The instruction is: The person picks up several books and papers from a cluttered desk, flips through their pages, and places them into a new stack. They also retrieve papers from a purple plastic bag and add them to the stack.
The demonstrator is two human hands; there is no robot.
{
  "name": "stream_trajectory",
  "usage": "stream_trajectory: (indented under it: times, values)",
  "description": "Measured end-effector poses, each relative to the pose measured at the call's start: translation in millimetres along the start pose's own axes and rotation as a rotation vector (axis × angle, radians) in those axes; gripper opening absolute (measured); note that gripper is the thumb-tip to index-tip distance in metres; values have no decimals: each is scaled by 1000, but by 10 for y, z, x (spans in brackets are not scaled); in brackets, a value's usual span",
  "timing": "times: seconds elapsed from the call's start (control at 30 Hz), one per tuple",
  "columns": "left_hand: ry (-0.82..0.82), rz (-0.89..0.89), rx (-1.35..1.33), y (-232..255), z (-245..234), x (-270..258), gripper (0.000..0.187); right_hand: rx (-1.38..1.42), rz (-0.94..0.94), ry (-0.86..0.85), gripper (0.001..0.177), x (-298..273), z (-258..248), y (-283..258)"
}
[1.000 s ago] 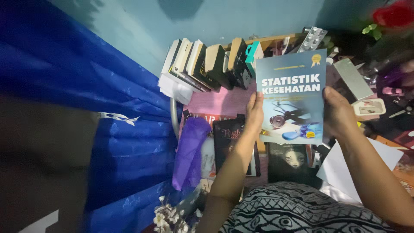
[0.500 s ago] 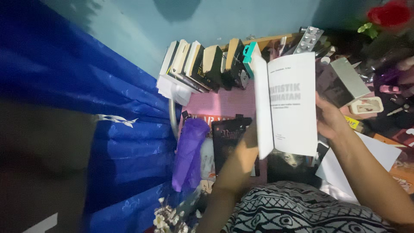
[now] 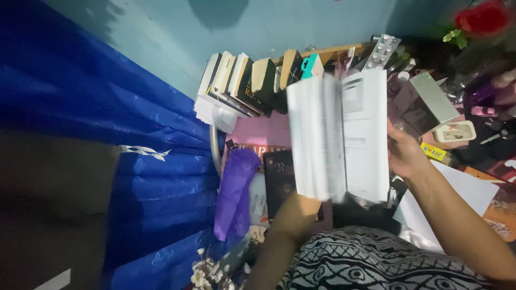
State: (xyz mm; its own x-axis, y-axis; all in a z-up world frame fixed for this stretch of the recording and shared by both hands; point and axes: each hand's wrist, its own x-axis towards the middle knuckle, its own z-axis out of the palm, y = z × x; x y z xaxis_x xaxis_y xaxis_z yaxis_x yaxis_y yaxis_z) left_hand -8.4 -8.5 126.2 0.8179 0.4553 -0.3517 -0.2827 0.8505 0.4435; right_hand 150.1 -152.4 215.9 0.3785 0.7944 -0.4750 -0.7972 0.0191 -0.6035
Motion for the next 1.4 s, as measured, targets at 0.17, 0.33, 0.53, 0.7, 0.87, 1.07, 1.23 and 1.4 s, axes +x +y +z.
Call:
stream_trajectory:
  times: [0.17,0.33,0.53,0.7,0.87,1.07,1.23,1.4]
  values:
    - [46,59,34,53,-108,-71,57,-18,18,-12,52,4,-121,-20]
    - [127,137,82,82,-198,21,58,11,61,-74,53,31,-196,39]
    - [244,220,193,69,-322,205,58,-91,82,-80,60,-13,-141,6]
    - [382,339,430,93,-359,359,59,-328,-24,-133,69,-59,-11,-11]
    - [535,570,948,159,-209,354,60,-608,-151,-35,50,-42,31,-3]
    - [384,396,874,475,106,36,51,-833,-403,15,35,21,35,-106]
    - [-26,483,779,1204,283,-268,35,-884,-544,-198,43,9,87,-311]
    - [-110,340,1209,1841,565,-831,48,-1028,-430,-154,51,65,445,-417]
